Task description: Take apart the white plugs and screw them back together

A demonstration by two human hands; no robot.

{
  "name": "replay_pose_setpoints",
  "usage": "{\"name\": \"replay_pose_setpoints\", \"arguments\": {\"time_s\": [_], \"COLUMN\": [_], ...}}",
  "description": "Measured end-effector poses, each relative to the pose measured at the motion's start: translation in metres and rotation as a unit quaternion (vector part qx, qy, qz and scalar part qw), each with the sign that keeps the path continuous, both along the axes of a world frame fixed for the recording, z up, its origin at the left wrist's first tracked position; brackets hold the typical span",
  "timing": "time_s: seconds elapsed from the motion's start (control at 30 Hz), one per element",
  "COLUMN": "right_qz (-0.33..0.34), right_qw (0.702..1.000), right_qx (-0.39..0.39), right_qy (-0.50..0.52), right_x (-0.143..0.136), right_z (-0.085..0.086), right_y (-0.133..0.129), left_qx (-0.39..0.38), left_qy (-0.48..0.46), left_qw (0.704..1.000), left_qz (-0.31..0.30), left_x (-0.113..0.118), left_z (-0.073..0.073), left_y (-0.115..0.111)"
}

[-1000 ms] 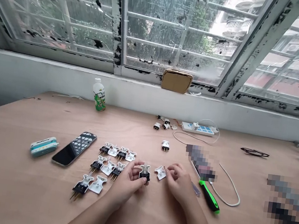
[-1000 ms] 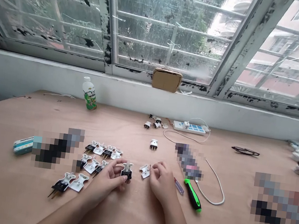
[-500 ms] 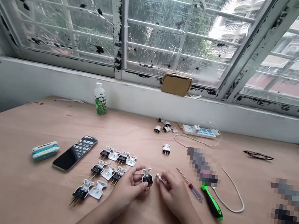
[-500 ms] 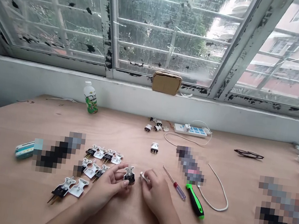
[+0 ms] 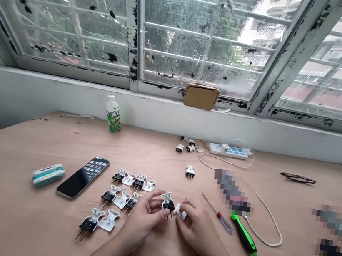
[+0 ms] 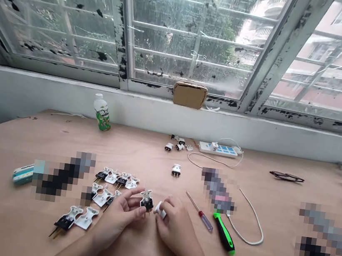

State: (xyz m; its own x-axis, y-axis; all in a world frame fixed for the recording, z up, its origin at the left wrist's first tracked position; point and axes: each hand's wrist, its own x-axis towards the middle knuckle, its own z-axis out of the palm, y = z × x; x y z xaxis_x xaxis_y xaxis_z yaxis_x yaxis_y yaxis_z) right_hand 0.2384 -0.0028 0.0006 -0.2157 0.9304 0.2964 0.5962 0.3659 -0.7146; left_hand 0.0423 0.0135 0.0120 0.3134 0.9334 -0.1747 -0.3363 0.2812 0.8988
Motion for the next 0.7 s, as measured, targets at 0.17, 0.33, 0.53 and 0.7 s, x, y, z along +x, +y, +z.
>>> {"name": "replay_pose_setpoints", "arguments": {"time_s": [0.17, 0.33, 0.53, 0.7], "right_qz": [-0.064, -0.021, 0.034, 0.041], "right_qw": [0.99, 0.971, 0.954, 0.945], "right_qx": [-0.019, -0.03, -0.042, -0.049], "right_qy": [0.128, 0.237, 0.294, 0.32], "right_x": [0.004, -0.005, -0.012, -0.012], "right_z": [-0.004, -0.006, -0.009, -0.011], "right_y": [0.003, 0.001, 0.0, 0.0], "left_qx": [0.037, 0.035, 0.056, 0.069], "left_qy": [0.013, -0.008, -0.01, -0.013], "left_qw": [0.999, 0.999, 0.998, 0.997], "left_qz": [0.01, -0.004, -0.036, -0.032], "left_x": [0.001, 0.005, 0.007, 0.009], "left_z": [-0.004, -0.01, -0.015, -0.016], "left_y": [0.0, 0.0, -0.002, -0.001]}}
